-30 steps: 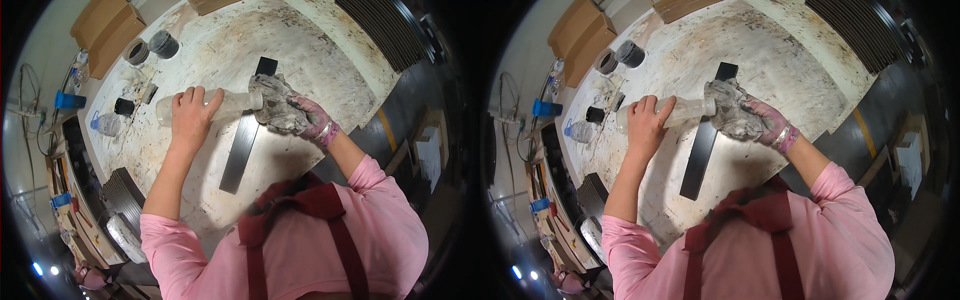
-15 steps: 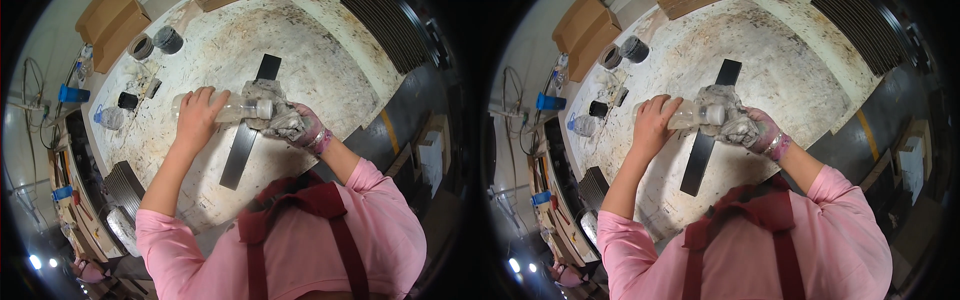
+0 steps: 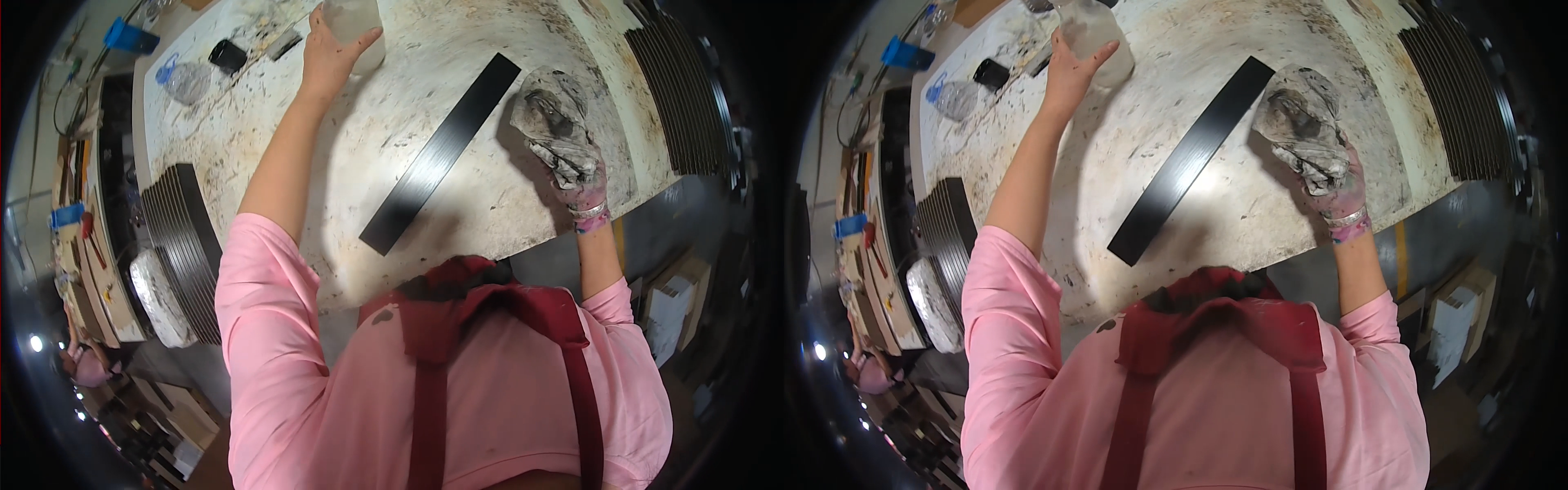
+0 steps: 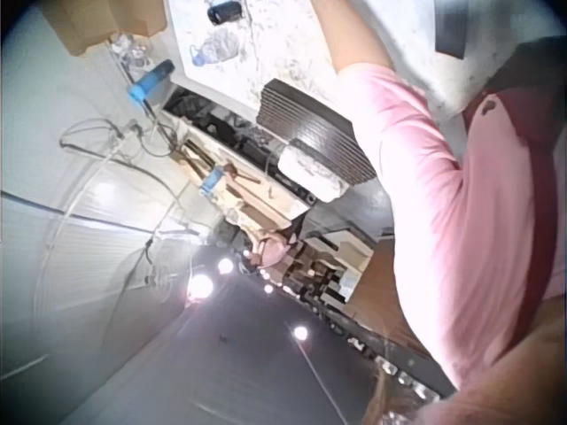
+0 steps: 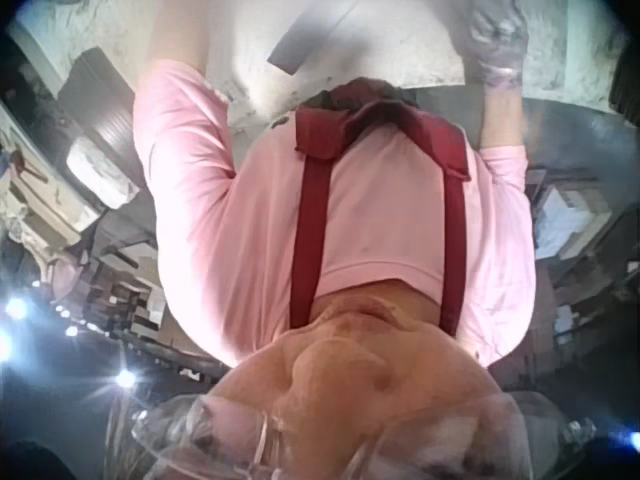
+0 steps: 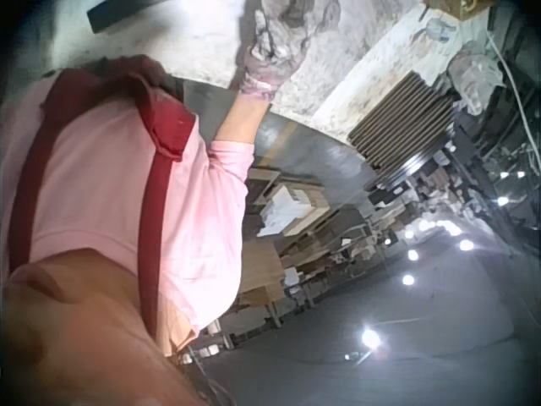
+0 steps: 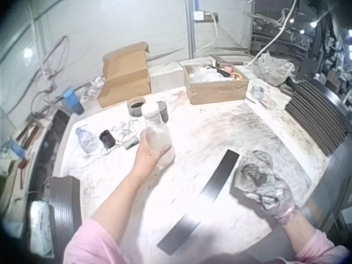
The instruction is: The person applies a liquid from a bottle onto a cloth and wipes the surface and edges of several long, dark wooden panels one by one.
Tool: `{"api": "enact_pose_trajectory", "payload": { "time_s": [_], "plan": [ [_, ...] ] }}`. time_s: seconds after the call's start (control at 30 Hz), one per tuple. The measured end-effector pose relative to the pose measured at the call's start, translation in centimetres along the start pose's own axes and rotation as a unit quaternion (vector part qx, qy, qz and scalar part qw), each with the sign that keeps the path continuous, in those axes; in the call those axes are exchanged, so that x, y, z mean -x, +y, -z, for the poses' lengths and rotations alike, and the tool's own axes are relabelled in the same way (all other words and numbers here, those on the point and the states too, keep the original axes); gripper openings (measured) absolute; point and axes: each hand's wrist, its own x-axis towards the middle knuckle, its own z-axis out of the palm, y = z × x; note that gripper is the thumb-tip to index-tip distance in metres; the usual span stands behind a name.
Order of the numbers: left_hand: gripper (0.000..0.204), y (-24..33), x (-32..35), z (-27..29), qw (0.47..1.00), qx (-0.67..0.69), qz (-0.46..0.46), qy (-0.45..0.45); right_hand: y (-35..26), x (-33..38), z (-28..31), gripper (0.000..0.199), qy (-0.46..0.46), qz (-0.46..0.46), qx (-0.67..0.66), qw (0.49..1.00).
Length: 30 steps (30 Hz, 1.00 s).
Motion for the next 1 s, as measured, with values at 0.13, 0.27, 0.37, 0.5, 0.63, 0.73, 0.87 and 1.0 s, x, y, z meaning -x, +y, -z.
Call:
{"api": "enact_pose_trajectory", "payload": {
  "time_s": [0.13, 0.27, 0.37, 0.5, 0.63, 0.73, 0.87, 1.0],
  "plan": [
    [0.096, -0.7, 6.0, 2.8, 0.997, -0.067, -0.035, 0.022, -0.6, -1.9, 1.4, 0.044, 0.065, -0.077, -0.344, 0.934],
    [0.078, 3.4, 19.8, 6.9, 0.98, -0.141, -0.027, -0.141, -9.2, -4.4, 0.2, 0.047, 0.021, -0.194, -0.2, 0.96],
    [0.081, 7.7, 27.0, 5.6, 0.962, -0.15, 0.101, -0.204, -14.4, -3.3, -6.1, 0.032, -0.104, 0.074, 0.026, 0.991],
    [0.065, 6.7, 29.1, 3.2, 0.982, -0.11, 0.075, -0.136, -14.3, -3.1, -12.1, 0.029, -0.214, 0.237, 0.271, 0.908],
    [0.064, 7.1, 29.3, 2.8, 0.983, -0.111, 0.086, -0.114, -7.5, -10.3, -5.2, 0.026, -0.047, 0.152, 0.26, 0.953],
    [0.063, 6.8, 29.6, 2.4, 0.985, -0.121, 0.081, -0.097, -8.2, -9.8, -6.3, 0.027, -0.067, 0.134, 0.272, 0.95],
    [0.061, 6.7, 29.6, 2.6, 0.984, -0.134, 0.079, -0.088, -11.8, -8.0, -8.0, 0.034, -0.19, 0.159, 0.316, 0.916],
    [0.061, 6.6, 29.4, 2.2, 0.986, -0.128, 0.062, -0.083, -10.6, -11.1, -5.6, 0.021, -0.119, 0.064, 0.345, 0.929]
  ]
}}
